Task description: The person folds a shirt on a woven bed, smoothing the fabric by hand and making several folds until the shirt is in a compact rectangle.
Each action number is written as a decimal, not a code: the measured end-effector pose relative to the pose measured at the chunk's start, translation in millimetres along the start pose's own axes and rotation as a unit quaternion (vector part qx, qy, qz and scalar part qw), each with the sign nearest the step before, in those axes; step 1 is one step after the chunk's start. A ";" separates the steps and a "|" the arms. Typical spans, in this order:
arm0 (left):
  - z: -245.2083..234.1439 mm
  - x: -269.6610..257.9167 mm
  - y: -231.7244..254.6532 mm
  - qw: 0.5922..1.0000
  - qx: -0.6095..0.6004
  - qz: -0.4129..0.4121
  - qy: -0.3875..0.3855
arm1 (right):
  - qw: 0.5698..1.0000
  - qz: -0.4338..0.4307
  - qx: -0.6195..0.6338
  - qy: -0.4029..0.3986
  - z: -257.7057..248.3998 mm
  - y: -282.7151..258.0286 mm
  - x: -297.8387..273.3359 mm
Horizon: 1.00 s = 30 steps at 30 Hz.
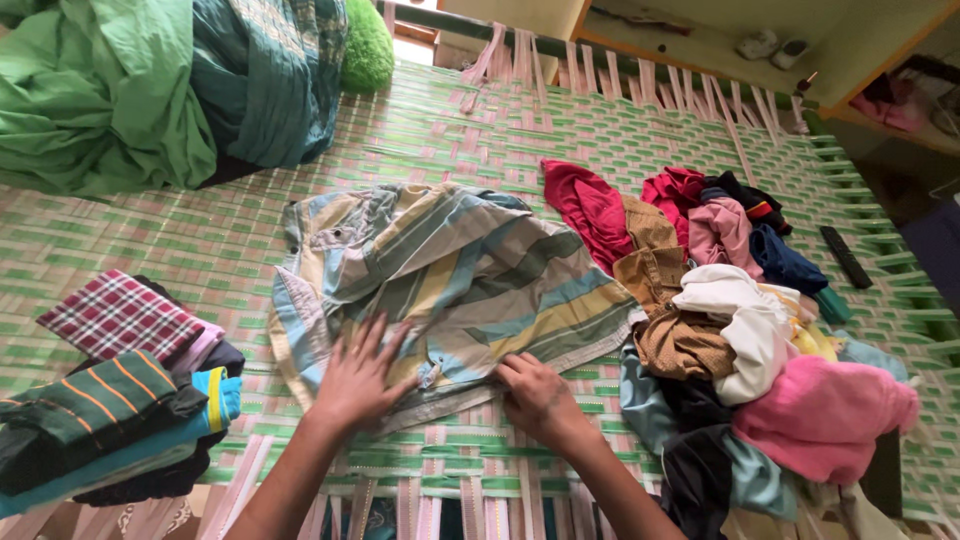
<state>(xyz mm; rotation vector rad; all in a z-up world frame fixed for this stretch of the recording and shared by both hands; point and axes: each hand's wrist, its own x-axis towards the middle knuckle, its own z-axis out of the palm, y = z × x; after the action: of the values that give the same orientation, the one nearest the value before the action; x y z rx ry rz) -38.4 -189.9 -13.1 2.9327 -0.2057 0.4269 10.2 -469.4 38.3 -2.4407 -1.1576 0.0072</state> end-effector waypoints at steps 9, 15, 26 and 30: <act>-2.3 -25.5 -19.9 0.922 0.004 -0.147 -0.359 | 0.975 0.081 0.003 -0.206 -27.2 -12.8 -7.7; -9.5 -32.2 -14.6 0.911 0.023 -0.148 -0.384 | 0.998 0.039 0.023 -0.049 -0.2 -39.0 23.1; -16.5 -59.8 -17.0 0.919 0.045 -0.198 -0.339 | 0.990 -0.056 -0.052 -0.117 113.6 -27.1 55.4; -16.5 -58.4 -17.5 0.917 0.052 -0.193 -0.344 | 0.979 0.048 -0.105 -0.167 75.5 18.7 41.6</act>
<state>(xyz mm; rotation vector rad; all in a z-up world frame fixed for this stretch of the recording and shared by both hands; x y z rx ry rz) -95.5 -163.2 -17.2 2.9865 0.3217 -0.6787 36.8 -420.2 -29.8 -2.7570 -1.2295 0.3534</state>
